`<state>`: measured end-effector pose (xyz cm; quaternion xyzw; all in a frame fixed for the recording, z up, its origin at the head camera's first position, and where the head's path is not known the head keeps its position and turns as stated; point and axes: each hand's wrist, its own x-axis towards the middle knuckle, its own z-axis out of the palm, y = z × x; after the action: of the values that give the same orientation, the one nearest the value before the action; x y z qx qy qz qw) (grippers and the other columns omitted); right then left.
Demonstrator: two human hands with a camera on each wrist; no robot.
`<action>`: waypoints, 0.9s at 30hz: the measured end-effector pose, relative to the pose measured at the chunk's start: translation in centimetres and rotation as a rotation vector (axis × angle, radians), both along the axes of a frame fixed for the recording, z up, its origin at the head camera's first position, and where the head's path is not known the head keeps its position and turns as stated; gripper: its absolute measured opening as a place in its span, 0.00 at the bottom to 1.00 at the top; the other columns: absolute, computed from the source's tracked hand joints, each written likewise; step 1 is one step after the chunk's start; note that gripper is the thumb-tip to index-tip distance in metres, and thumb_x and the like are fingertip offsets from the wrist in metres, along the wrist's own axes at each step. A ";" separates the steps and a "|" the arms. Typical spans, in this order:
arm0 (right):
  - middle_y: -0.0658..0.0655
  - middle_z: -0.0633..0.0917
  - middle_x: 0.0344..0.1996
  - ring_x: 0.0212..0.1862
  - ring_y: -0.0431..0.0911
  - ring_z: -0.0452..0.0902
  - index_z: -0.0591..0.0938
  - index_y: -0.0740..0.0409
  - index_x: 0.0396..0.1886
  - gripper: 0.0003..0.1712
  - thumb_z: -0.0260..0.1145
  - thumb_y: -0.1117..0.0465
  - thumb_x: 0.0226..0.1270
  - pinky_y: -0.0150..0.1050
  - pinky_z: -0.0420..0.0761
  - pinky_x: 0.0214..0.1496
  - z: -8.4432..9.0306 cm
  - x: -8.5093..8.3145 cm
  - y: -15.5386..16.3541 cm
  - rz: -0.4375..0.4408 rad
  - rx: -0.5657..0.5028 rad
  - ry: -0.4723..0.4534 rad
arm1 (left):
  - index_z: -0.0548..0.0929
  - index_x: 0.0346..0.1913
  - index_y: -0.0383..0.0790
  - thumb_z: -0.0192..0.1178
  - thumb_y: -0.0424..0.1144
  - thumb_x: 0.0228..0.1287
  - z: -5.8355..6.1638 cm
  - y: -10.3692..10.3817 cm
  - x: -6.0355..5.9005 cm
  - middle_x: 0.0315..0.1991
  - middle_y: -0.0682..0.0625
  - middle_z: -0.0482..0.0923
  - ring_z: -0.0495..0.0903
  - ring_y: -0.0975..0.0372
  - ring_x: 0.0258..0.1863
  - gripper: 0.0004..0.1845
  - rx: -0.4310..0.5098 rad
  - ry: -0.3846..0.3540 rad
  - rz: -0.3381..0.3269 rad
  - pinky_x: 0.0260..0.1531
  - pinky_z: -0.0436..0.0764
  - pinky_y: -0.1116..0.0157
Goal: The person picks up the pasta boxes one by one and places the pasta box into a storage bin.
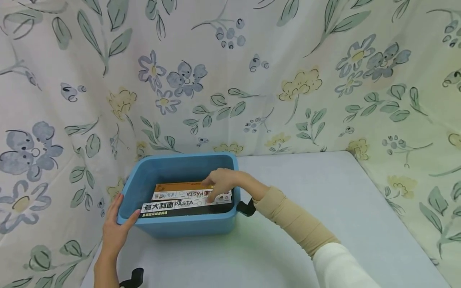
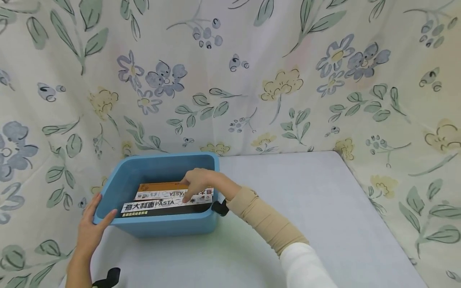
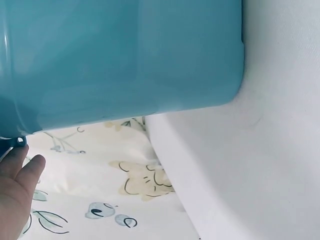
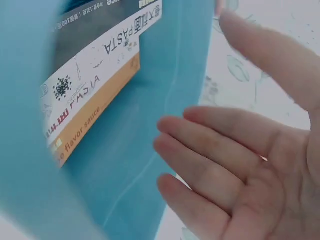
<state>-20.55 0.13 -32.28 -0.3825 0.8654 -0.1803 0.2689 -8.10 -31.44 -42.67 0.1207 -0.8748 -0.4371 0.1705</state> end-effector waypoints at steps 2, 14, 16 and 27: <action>0.57 0.77 0.62 0.64 0.49 0.72 0.72 0.61 0.68 0.36 0.70 0.53 0.63 0.42 0.75 0.61 0.0 0.3 1.0 -0.032 -0.062 0.019 | 0.52 0.77 0.39 0.62 0.42 0.63 0.1 -0.1 -0.1 0.77 0.39 0.45 0.45 0.38 0.73 0.43 -0.001 -0.008 -0.001 0.62 0.52 0.31; 0.62 0.71 0.67 0.67 0.57 0.67 0.68 0.63 0.70 0.40 0.66 0.45 0.65 0.56 0.70 0.65 -1.1 4.5 9.8 -0.391 -0.329 0.198 | 0.52 0.77 0.39 0.62 0.42 0.63 0.5 -0.5 0.0 0.77 0.40 0.46 0.46 0.38 0.73 0.44 -0.033 -0.015 -0.022 0.63 0.52 0.32; 0.62 0.70 0.67 0.69 0.58 0.64 0.68 0.63 0.70 0.40 0.66 0.46 0.66 0.57 0.68 0.66 -1.6 5.4 11.5 -0.452 -0.358 0.216 | 0.52 0.77 0.39 0.62 0.42 0.62 0.5 -0.6 0.0 0.77 0.40 0.46 0.46 0.38 0.73 0.44 -0.035 -0.010 -0.027 0.63 0.52 0.32; 0.63 0.54 0.75 0.74 0.62 0.48 0.53 0.62 0.77 0.50 0.64 0.43 0.67 0.64 0.56 0.69 -4.0 8.5 18.9 -0.703 -0.358 0.396 | 0.46 0.77 0.34 0.61 0.50 0.64 1.9 -1.7 0.6 0.76 0.33 0.41 0.38 0.33 0.72 0.48 -0.200 -0.133 -0.063 0.61 0.46 0.28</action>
<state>-12.06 19.01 -36.28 -0.1325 0.9328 -0.3313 -0.0506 -7.53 -33.15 -40.77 0.1044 -0.9268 -0.3437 0.1094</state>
